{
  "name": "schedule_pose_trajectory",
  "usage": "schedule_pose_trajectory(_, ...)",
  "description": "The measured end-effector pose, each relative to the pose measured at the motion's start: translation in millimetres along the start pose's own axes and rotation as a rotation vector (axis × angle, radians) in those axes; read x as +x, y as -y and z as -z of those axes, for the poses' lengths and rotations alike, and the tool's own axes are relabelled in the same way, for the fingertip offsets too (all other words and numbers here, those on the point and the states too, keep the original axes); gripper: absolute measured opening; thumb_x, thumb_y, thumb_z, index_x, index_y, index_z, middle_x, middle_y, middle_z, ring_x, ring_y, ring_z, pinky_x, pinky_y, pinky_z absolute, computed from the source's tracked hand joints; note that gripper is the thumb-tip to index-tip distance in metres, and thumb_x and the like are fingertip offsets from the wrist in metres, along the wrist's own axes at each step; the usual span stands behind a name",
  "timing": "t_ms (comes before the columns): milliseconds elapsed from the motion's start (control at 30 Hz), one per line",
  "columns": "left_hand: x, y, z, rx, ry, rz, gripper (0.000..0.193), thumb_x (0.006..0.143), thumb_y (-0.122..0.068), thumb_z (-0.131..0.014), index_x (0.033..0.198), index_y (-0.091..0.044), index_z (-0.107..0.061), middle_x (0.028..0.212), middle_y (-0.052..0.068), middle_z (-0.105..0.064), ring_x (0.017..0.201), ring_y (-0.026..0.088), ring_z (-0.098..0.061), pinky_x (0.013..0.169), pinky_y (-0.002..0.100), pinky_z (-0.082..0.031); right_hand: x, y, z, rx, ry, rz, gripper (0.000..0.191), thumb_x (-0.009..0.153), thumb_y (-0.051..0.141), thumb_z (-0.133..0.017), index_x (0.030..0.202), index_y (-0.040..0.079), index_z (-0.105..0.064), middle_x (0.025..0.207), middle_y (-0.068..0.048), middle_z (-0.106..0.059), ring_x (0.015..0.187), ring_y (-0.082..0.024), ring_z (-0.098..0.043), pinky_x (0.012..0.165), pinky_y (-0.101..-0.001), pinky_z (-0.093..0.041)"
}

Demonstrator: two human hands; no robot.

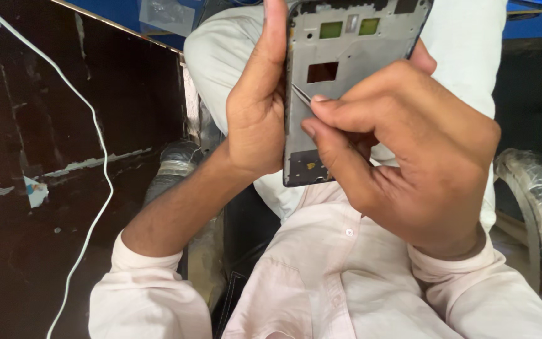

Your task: The person uses a metal spudger to pry and separate the back cover from a smartphone held on their lap. They work along the edges and corners, gradually lifting the cover to expose internal components.

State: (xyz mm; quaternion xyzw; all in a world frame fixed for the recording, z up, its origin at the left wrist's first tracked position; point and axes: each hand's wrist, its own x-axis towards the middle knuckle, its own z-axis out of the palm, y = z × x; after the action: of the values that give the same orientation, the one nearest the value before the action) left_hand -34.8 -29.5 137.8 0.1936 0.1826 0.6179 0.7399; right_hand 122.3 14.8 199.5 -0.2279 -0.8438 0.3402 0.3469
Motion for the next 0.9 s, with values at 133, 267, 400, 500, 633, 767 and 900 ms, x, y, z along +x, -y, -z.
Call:
schedule_pose_trajectory(133, 0, 0, 0, 0.006, -0.010, 0.000, 0.076, 0.121, -0.052, -0.007, 0.144, 0.008, -0.047, 0.130, 0.024, -0.061, 0.115, 0.029, -0.062, 0.103, 0.038, -0.052, 0, -1, 1, -0.019, 0.010, 0.016, 0.013, 0.093, -0.009, -0.082, 0.097, -0.007, -0.069, 0.090, -0.013, -0.068, 0.073, -0.015, -0.068, 0.066, -0.0255, -0.051)
schedule_pose_trajectory(267, -4, 4, 5, 0.027, -0.039, -0.026, 0.075, 0.121, -0.050, -0.007, 0.145, 0.008, -0.047, 0.130, 0.024, -0.061, 0.116, 0.029, -0.062, 0.103, 0.039, -0.052, 0, -2, 0, -0.052, 0.000, 0.025, 0.014, 0.089, -0.008, -0.083, 0.094, -0.006, -0.070, 0.086, -0.012, -0.068, 0.070, -0.016, -0.066, 0.069, -0.0284, -0.048)
schedule_pose_trajectory(400, -11, 7, 16, 0.102, -0.037, -0.075, 0.070, 0.126, -0.051, -0.012, 0.144, 0.007, -0.048, 0.129, 0.021, -0.061, 0.114, 0.026, -0.062, 0.101, 0.037, -0.052, 0, -2, 0, -0.048, 0.003, 0.017, 0.014, 0.093, -0.006, -0.084, 0.097, -0.005, -0.070, 0.090, -0.012, -0.068, 0.070, -0.014, -0.065, 0.073, -0.0264, -0.047)
schedule_pose_trajectory(500, -14, 10, 25, 0.098, -0.024, -0.097, 0.066, 0.128, -0.051, -0.018, 0.142, 0.005, -0.050, 0.128, 0.017, -0.062, 0.113, 0.022, -0.063, 0.102, 0.034, -0.051, 0, -3, 0, -0.033, 0.012, 0.003, 0.014, 0.094, -0.005, -0.084, 0.099, -0.005, -0.071, 0.093, -0.012, -0.068, 0.069, -0.013, -0.065, 0.075, -0.0264, -0.047)
schedule_pose_trajectory(633, -11, 18, 33, -0.002, -0.110, -0.145, 0.058, 0.129, -0.044, -0.022, 0.145, 0.006, -0.047, 0.134, 0.015, -0.059, 0.121, 0.021, -0.058, 0.111, 0.032, -0.045, 1, -4, 0, -0.046, 0.011, 0.032, 0.014, 0.091, -0.007, -0.083, 0.096, -0.007, -0.070, 0.090, -0.013, -0.068, 0.067, -0.013, -0.065, 0.072, -0.0281, -0.047)
schedule_pose_trajectory(767, -11, 21, 36, 0.030, -0.148, -0.188, 0.052, 0.130, -0.040, -0.025, 0.147, 0.005, -0.045, 0.138, 0.014, -0.057, 0.125, 0.020, -0.056, 0.115, 0.032, -0.042, 1, -4, 0, -0.035, 0.016, 0.024, 0.014, 0.092, -0.007, -0.083, 0.097, -0.007, -0.070, 0.091, -0.013, -0.068, 0.068, -0.013, -0.064, 0.069, -0.0260, -0.047)
schedule_pose_trajectory(900, -12, 22, 36, 0.073, -0.147, -0.207, 0.051, 0.130, -0.039, -0.025, 0.150, 0.005, -0.041, 0.139, 0.013, -0.055, 0.126, 0.019, -0.055, 0.116, 0.032, -0.042, 1, -5, -1, -0.025, 0.015, 0.026, 0.014, 0.091, -0.007, -0.083, 0.096, -0.007, -0.070, 0.090, -0.014, -0.068, 0.068, -0.014, -0.066, 0.066, -0.0252, -0.048)
